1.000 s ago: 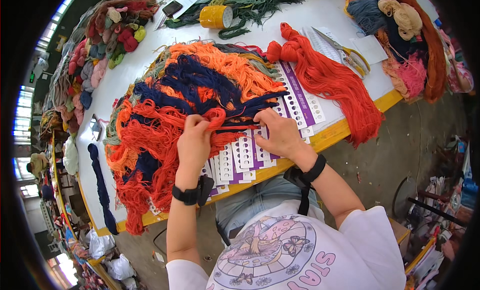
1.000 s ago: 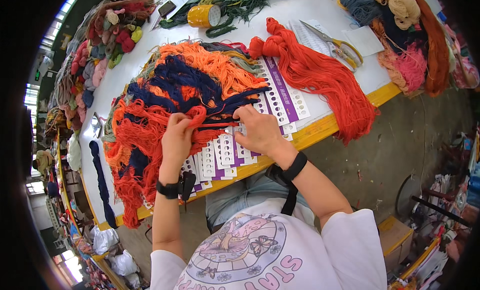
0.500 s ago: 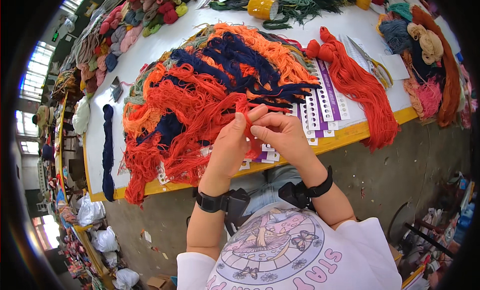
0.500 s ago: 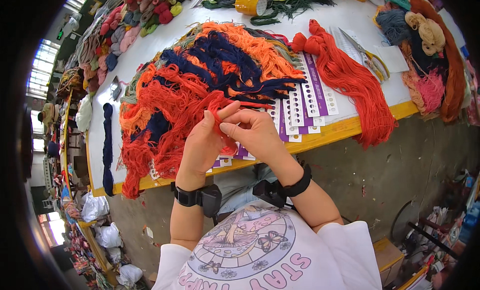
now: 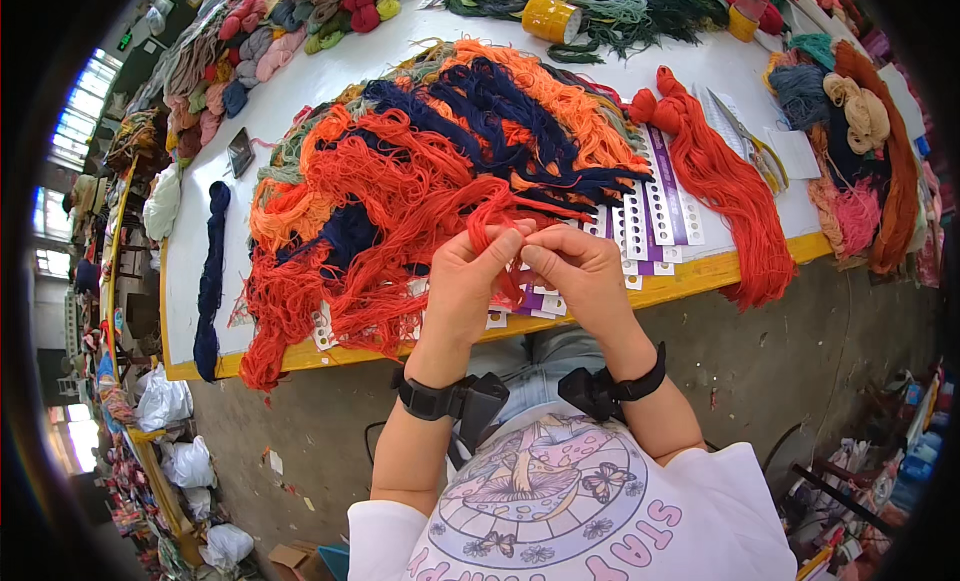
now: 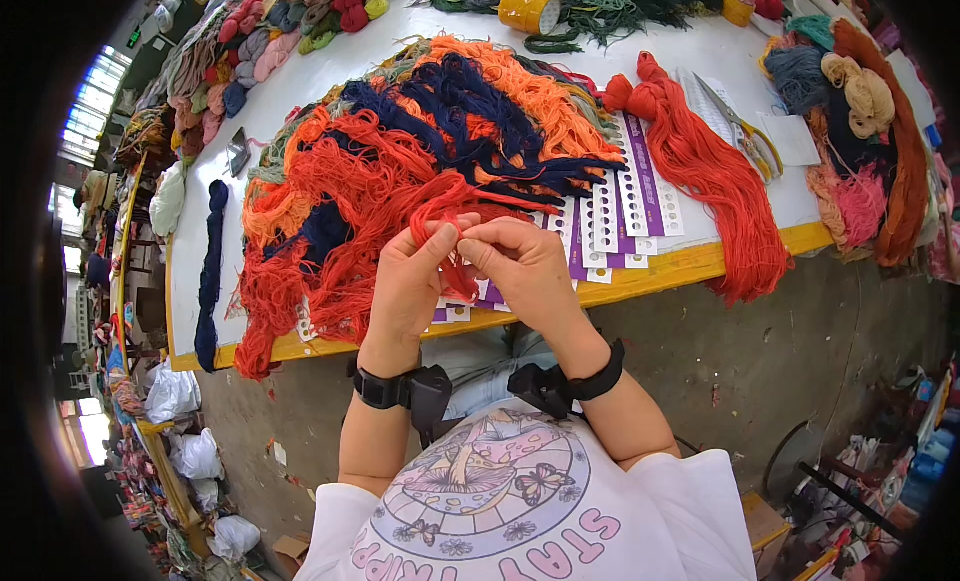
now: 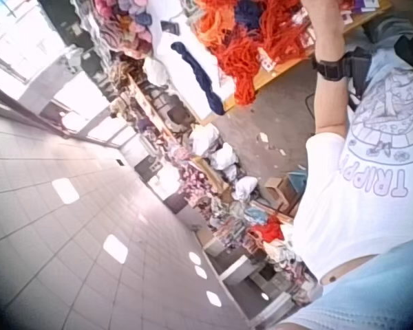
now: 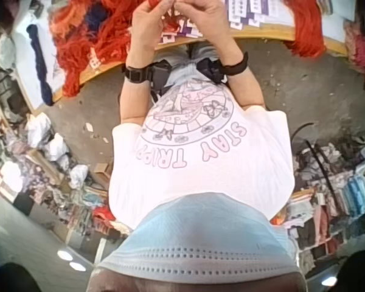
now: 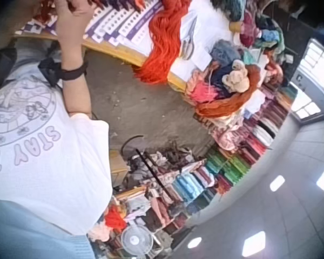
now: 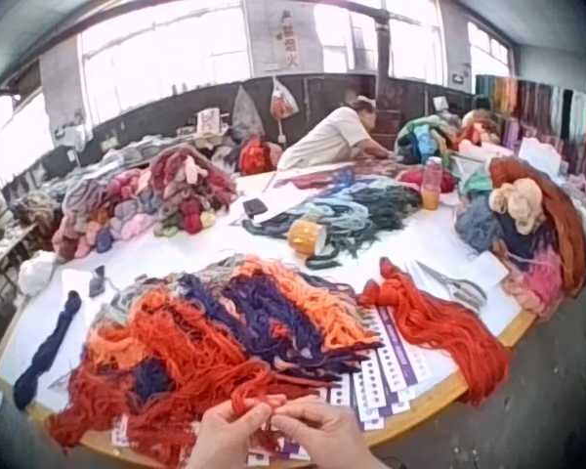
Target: The person sorts through bundles of thread by hand, pulling individual strands and threading them through holes in paper cards. After filling the cards, the person moves them aside and picks up a bundle of purple thread to continue the process.
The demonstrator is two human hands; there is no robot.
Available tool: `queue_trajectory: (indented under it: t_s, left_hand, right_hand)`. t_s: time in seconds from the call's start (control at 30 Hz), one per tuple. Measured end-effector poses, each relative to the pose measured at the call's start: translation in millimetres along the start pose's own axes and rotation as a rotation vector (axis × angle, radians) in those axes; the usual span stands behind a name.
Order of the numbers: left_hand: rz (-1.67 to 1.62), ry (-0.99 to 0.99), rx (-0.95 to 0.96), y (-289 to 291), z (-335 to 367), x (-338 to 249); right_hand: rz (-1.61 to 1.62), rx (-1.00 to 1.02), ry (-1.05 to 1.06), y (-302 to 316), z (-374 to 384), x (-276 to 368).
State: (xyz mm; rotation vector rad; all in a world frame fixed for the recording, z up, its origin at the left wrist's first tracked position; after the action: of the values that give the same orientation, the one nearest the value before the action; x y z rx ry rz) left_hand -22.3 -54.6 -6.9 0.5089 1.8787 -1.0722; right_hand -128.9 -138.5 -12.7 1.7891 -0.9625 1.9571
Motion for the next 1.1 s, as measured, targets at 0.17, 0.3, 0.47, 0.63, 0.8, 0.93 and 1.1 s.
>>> queue_trajectory:
  t_s: [0.17, 0.3, 0.47, 0.63, 0.8, 0.93, 1.1]
  left_hand:
    - [-0.096, -0.008, -0.036, -1, 1, -5]
    - [-0.176, 0.075, -0.03, 1, 2, -3]
    - [-0.123, 0.062, -0.04, -1, 2, 1]
    - [-0.024, -0.025, -0.073, -1, 3, 3]
    - [-0.121, 0.015, -0.06, 2, 4, 2]
    - [-0.122, 0.043, -0.058, 2, 5, 4]
    - [-0.12, -0.034, -0.069, 5, 9, 7]
  right_hand:
    - [0.051, -0.024, -0.044, 4, 2, -5]
    - [0.072, -0.044, -0.09, 2, 2, -2]
    - [-0.062, -0.079, -0.052, 0, 4, -1]
    - [0.099, -0.1, -0.092, 2, 8, -10]
    - [0.206, -0.082, -0.161, 5, 10, -11]
    - [0.02, -0.036, -0.133, -2, 10, -2]
    - [0.077, -0.058, -0.116, -2, 11, -12]
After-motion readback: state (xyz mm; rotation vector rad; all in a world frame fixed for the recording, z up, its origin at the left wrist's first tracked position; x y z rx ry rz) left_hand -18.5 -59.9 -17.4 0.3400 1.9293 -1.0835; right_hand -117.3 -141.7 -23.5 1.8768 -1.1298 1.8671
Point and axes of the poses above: each hand's wrist, its own z-axis towards the middle knuckle, its own y-axis out of the back of the hand, x = y × z, the point moved 2 cm from there along z, towards the middle knuckle
